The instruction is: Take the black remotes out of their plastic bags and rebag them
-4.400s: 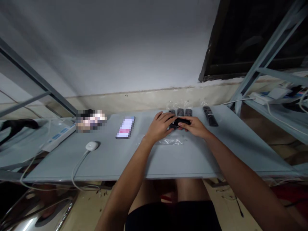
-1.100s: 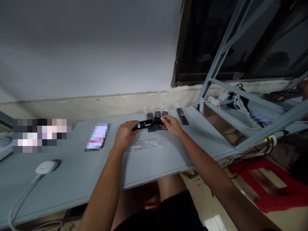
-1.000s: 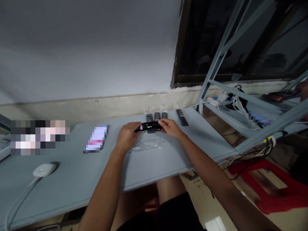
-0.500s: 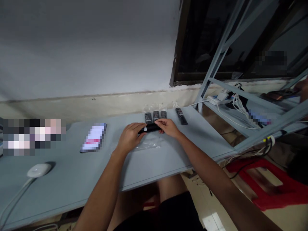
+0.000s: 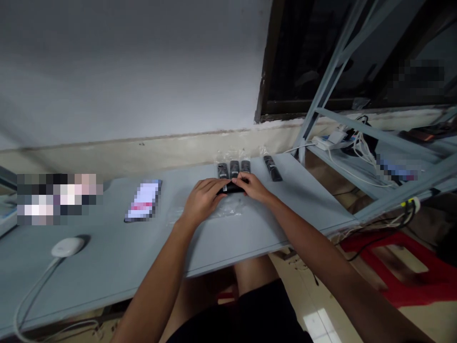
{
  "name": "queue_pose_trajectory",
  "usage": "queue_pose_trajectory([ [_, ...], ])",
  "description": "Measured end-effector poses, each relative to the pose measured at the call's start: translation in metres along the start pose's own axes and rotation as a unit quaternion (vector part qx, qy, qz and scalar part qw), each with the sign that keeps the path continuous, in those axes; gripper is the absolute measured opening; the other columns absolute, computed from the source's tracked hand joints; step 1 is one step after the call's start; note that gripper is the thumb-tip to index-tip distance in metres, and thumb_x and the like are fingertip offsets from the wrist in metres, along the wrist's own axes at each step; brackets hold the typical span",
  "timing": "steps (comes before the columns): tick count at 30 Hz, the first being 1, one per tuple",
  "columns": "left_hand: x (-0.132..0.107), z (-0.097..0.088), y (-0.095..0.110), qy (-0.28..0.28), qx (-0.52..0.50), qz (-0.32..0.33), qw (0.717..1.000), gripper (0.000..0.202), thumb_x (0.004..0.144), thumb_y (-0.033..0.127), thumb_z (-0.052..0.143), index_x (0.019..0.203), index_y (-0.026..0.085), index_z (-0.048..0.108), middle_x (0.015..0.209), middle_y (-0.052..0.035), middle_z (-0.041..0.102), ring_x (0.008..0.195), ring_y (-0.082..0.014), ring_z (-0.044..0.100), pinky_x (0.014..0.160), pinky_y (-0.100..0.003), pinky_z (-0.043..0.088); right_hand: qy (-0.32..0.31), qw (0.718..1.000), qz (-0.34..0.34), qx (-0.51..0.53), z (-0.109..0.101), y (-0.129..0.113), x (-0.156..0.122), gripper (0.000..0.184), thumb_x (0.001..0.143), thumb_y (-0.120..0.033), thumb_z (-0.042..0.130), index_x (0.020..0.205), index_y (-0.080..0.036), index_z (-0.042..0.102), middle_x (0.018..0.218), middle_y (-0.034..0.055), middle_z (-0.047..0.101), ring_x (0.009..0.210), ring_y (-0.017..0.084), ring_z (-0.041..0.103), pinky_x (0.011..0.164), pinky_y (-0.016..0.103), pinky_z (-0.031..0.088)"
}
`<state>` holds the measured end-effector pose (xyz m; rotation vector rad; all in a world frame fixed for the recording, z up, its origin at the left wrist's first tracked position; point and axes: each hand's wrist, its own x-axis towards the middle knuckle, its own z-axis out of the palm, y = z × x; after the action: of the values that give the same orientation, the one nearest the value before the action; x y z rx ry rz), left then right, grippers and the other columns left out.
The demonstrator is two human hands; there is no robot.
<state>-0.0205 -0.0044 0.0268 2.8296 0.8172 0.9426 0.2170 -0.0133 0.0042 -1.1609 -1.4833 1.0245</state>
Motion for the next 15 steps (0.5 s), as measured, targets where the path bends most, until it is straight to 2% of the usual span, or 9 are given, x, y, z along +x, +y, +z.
queue_pose_trajectory([
  [2, 0.002, -0.001, 0.003, 0.014, 0.004, -0.011, 1.0, 0.038, 0.103, 0.032, 0.057, 0.14, 0.027, 0.061, 0.135, -0.0083, 0.071, 0.132, -0.0281, 0.06, 0.112, -0.049, 0.047, -0.032, 0.999, 0.001, 0.038, 0.001, -0.002, 0.0, 0.042, 0.083, -0.064, 0.074, 0.088, -0.022, 0.068, 0.071, -0.0015, 0.068, 0.053, 0.014, 0.06, 0.045, 0.024, 0.037],
  [4, 0.004, -0.003, 0.005, 0.059, 0.013, -0.028, 0.998, 0.035, 0.102, 0.031, 0.059, 0.137, 0.028, 0.064, 0.138, -0.0077, 0.069, 0.14, -0.0297, 0.053, 0.117, -0.053, 0.044, -0.038, 0.997, 0.011, 0.071, 0.001, -0.004, 0.002, 0.045, 0.08, -0.062, 0.078, 0.097, -0.021, 0.072, 0.078, 0.0018, 0.073, 0.06, 0.015, 0.064, 0.048, 0.024, 0.038],
  [6, 0.004, -0.008, 0.008, 0.106, 0.011, -0.048, 0.993, 0.034, 0.1, 0.034, 0.063, 0.133, 0.029, 0.066, 0.14, -0.0086, 0.067, 0.142, -0.031, 0.05, 0.119, -0.055, 0.041, -0.007, 0.994, 0.022, 0.109, -0.002, -0.004, 0.005, 0.047, 0.077, -0.063, 0.079, 0.093, -0.019, 0.072, 0.076, 0.0033, 0.074, 0.062, 0.015, 0.063, 0.05, 0.024, 0.039],
  [7, 0.003, -0.01, 0.01, 0.109, -0.003, -0.051, 0.993, 0.036, 0.098, 0.037, 0.066, 0.133, 0.028, 0.066, 0.139, -0.0094, 0.066, 0.14, -0.0311, 0.051, 0.119, -0.054, 0.042, 0.014, 0.99, 0.028, 0.134, -0.004, -0.003, 0.007, 0.047, 0.075, -0.063, 0.08, 0.088, -0.019, 0.07, 0.075, 0.003, 0.073, 0.062, 0.014, 0.062, 0.051, 0.024, 0.04],
  [9, 0.001, -0.013, 0.014, 0.055, -0.051, -0.044, 0.996, 0.051, 0.091, 0.046, 0.075, 0.137, 0.027, 0.064, 0.138, -0.0109, 0.065, 0.134, -0.031, 0.057, 0.117, -0.051, 0.046, 0.06, 0.981, 0.036, 0.183, -0.009, -0.001, 0.01, 0.047, 0.07, -0.061, 0.083, 0.083, -0.021, 0.064, 0.073, 0.0001, 0.07, 0.062, 0.014, 0.06, 0.053, 0.024, 0.043],
  [12, -0.004, -0.009, 0.017, -0.084, -0.107, -0.033, 0.99, 0.086, 0.073, 0.054, 0.089, 0.147, 0.027, 0.056, 0.142, -0.0124, 0.063, 0.129, -0.0316, 0.061, 0.112, -0.047, 0.05, 0.103, 0.97, 0.039, 0.215, -0.015, 0.002, 0.013, 0.05, 0.062, -0.052, 0.088, 0.089, -0.024, 0.057, 0.075, -0.0042, 0.066, 0.063, 0.013, 0.059, 0.055, 0.024, 0.045],
  [13, -0.006, -0.006, 0.017, -0.115, -0.112, -0.037, 0.986, 0.092, 0.069, 0.053, 0.092, 0.149, 0.027, 0.055, 0.142, -0.0121, 0.063, 0.128, -0.0317, 0.063, 0.111, -0.045, 0.052, 0.111, 0.97, 0.036, 0.214, -0.016, 0.003, 0.013, 0.051, 0.062, -0.05, 0.089, 0.093, -0.025, 0.056, 0.075, -0.0048, 0.065, 0.063, 0.013, 0.058, 0.054, 0.024, 0.043],
  [15, -0.01, -0.001, 0.016, -0.151, -0.111, -0.052, 0.981, 0.088, 0.07, 0.049, 0.092, 0.148, 0.029, 0.056, 0.136, -0.0096, 0.068, 0.123, -0.0306, 0.066, 0.105, -0.042, 0.055, 0.119, 0.971, 0.024, 0.208, -0.017, 0.004, 0.013, 0.054, 0.064, -0.047, 0.088, 0.1, -0.025, 0.055, 0.076, -0.005, 0.064, 0.061, 0.012, 0.055, 0.051, 0.023, 0.04],
])
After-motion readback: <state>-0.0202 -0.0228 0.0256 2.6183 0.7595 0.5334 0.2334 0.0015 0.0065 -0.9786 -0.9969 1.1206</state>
